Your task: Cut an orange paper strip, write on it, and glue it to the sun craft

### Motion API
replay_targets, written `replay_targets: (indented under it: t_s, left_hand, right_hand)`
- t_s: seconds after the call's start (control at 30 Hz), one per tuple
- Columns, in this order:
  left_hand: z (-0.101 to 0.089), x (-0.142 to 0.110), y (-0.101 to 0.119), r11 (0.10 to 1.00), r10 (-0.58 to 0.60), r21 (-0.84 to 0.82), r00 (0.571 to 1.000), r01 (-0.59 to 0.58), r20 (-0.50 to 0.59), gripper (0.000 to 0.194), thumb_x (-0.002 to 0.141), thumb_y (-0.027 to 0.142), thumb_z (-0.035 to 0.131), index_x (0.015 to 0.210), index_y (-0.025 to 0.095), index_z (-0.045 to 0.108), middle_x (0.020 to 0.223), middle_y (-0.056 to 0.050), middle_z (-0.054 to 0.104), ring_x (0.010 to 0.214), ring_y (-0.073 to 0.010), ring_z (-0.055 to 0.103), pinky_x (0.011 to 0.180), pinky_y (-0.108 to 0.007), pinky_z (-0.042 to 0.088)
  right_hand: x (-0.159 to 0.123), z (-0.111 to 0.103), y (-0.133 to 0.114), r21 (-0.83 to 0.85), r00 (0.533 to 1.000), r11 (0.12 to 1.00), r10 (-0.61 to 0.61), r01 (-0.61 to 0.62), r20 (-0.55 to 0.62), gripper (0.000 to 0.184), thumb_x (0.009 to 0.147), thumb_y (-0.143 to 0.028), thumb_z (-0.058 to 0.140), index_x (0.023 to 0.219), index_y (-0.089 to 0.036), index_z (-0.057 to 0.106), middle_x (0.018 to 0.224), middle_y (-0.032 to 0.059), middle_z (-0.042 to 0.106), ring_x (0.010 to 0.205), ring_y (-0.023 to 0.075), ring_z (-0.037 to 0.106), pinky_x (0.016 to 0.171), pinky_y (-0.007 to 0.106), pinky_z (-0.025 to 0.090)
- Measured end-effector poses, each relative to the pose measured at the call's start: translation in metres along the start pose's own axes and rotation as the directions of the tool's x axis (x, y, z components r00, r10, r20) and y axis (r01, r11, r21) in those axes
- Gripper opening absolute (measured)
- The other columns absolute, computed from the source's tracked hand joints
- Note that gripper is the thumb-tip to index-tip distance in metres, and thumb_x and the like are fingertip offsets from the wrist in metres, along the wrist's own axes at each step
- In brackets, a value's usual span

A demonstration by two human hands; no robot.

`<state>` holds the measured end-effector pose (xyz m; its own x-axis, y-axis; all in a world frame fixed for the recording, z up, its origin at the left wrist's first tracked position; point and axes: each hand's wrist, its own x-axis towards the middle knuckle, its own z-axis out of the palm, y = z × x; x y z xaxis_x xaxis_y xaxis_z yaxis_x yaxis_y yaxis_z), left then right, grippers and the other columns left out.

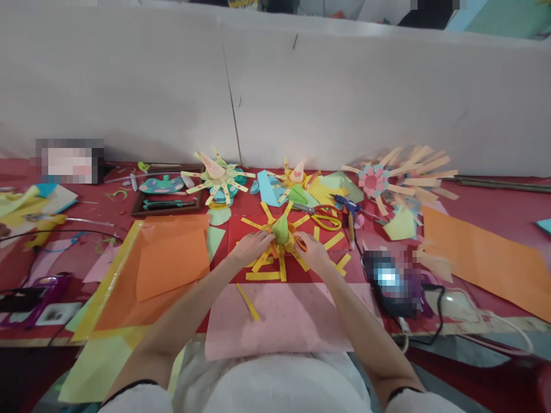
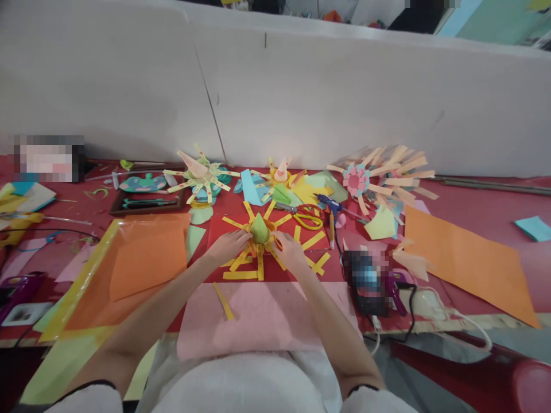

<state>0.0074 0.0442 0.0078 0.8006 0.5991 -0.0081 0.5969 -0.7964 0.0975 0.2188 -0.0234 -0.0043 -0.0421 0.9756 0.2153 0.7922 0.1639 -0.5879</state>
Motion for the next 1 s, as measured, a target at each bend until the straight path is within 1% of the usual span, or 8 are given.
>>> replay_targets:
  t_s: [0.07, 0.2, 0.3, 0.47, 0.57, 0.67, 0.83, 1.0]
  left_hand:
    - [-0.002, 0.001, -0.001, 0.996, 0.076, 0.035, 0.996, -0.078, 0.038, 0.036, 0.084, 0.005, 0.040, 0.117, 0.017, 0.045, 0.101, -0.007, 0.060, 0.093, -0.0176, 0.059, 0.073, -0.027, 0.046]
    - [-0.011, 0.003, -0.002, 0.978, 0.180, 0.089, 0.981, -0.186, 0.074, 0.042, 0.084, 0.005, 0.041, 0.125, 0.018, 0.041, 0.106, -0.007, 0.059, 0.091, -0.0172, 0.060, 0.073, -0.027, 0.046]
    - [-0.016, 0.005, -0.002, 0.966, 0.214, 0.126, 0.971, -0.227, 0.106, 0.036, 0.084, 0.005, 0.041, 0.117, 0.019, 0.048, 0.108, -0.006, 0.058, 0.090, -0.0169, 0.059, 0.074, -0.028, 0.045]
    - [-0.015, 0.010, -0.002, 0.969, 0.201, 0.124, 0.975, -0.212, 0.098, 0.020, 0.087, 0.013, 0.043, 0.098, 0.019, 0.058, 0.096, -0.005, 0.058, 0.080, -0.0164, 0.058, 0.067, -0.027, 0.044]
    - [-0.013, 0.011, -0.001, 0.981, 0.171, 0.082, 0.984, -0.175, 0.045, 0.018, 0.089, 0.021, 0.043, 0.089, 0.018, 0.061, 0.093, -0.006, 0.058, 0.079, -0.0164, 0.058, 0.066, -0.028, 0.043]
    - [-0.012, 0.011, 0.000, 0.987, 0.151, 0.045, 0.988, -0.151, 0.012, 0.020, 0.090, 0.023, 0.043, 0.089, 0.018, 0.061, 0.097, -0.006, 0.058, 0.085, -0.0169, 0.057, 0.069, -0.027, 0.042]
    - [-0.014, 0.011, 0.000, 0.990, 0.133, -0.047, 0.988, -0.130, 0.084, 0.018, 0.090, 0.020, 0.043, 0.094, 0.019, 0.060, 0.096, -0.002, 0.064, 0.086, -0.0138, 0.060, 0.065, -0.023, 0.040]
    - [-0.011, 0.013, 0.002, 0.994, 0.086, -0.077, 0.991, -0.078, 0.099, 0.020, 0.090, 0.021, 0.042, 0.098, 0.021, 0.061, 0.097, 0.000, 0.067, 0.088, -0.0132, 0.061, 0.063, -0.021, 0.039]
  right_hand:
    - [0.001, 0.001, -0.001, 0.001, 0.998, 0.999, -0.053, 0.053, 0.034, 0.021, 0.082, -0.017, 0.047, 0.100, -0.021, 0.058, 0.097, 0.0068, 0.066, 0.090, 0.0198, 0.061, 0.073, 0.031, 0.048]
    - [0.000, 0.000, -0.001, 0.072, 0.985, 0.991, -0.117, 0.109, 0.124, 0.015, 0.082, -0.016, 0.049, 0.088, -0.019, 0.063, 0.086, 0.0058, 0.066, 0.081, 0.0170, 0.061, 0.072, 0.029, 0.048]
    - [-0.004, -0.005, -0.003, 0.126, 0.976, 0.988, -0.115, 0.092, 0.184, 0.017, 0.082, -0.017, 0.049, 0.089, -0.018, 0.065, 0.085, 0.0057, 0.066, 0.078, 0.0157, 0.061, 0.072, 0.028, 0.048]
    - [-0.009, -0.019, -0.006, 0.195, 0.925, 0.977, -0.153, 0.088, 0.347, 0.033, 0.083, -0.011, 0.040, 0.102, -0.021, 0.064, 0.102, 0.0052, 0.066, 0.093, 0.0156, 0.061, 0.085, 0.031, 0.047]
    - [-0.007, -0.020, -0.005, 0.160, 0.931, 0.984, -0.129, 0.078, 0.342, 0.036, 0.079, -0.007, 0.041, 0.102, -0.021, 0.065, 0.104, 0.0049, 0.066, 0.095, 0.0165, 0.060, 0.086, 0.032, 0.047]
    - [-0.003, -0.020, -0.003, 0.103, 0.936, 0.990, -0.130, 0.102, 0.326, 0.030, 0.082, -0.011, 0.046, 0.101, -0.021, 0.066, 0.098, 0.0056, 0.067, 0.092, 0.0178, 0.061, 0.083, 0.033, 0.048]
    - [0.003, -0.023, -0.001, 0.099, 0.929, 0.985, -0.165, 0.139, 0.332, 0.017, 0.086, -0.025, 0.052, 0.090, -0.021, 0.068, 0.090, 0.0045, 0.068, 0.084, 0.0167, 0.061, 0.075, 0.029, 0.047]
    - [0.008, -0.024, -0.007, 0.023, 0.953, 0.995, -0.103, 0.101, 0.286, 0.016, 0.085, -0.029, 0.054, 0.080, -0.019, 0.067, 0.081, 0.0034, 0.066, 0.076, 0.0152, 0.059, 0.066, 0.025, 0.042]
